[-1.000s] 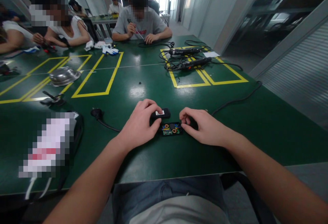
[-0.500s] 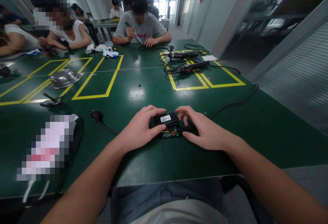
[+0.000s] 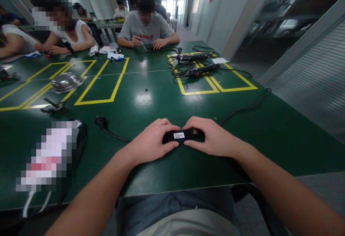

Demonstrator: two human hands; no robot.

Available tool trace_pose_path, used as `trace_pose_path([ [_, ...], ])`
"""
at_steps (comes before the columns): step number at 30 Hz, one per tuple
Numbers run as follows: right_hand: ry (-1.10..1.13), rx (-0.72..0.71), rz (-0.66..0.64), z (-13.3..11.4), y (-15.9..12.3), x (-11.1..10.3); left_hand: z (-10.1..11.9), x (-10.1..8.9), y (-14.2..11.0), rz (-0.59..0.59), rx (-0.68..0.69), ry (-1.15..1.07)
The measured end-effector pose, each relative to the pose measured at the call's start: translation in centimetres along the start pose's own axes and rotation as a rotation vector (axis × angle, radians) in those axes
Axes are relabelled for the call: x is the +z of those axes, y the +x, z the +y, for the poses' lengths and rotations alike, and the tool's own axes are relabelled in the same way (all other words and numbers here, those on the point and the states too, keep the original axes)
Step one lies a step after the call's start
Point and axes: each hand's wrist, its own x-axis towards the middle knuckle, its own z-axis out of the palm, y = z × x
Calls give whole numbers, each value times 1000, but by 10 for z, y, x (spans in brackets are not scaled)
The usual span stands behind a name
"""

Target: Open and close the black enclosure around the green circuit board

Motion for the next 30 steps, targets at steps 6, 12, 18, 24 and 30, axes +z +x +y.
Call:
trace_pose_path([
  [6,-11,16,2,-2,1,-1,-2,0,1,-6,-2,17],
  [12,-16,37,0,-2,2,-1,-2,-1,0,-15,14,30],
  [18,-20,36,6,-2,1,1,-1,0,1,-18,8,60],
  [24,-18,46,-6,-4,1,1,0,0,0,-15,8,79],
  [30,-20,57,-1,-4,1,2,1,1,0,-5,4,74],
])
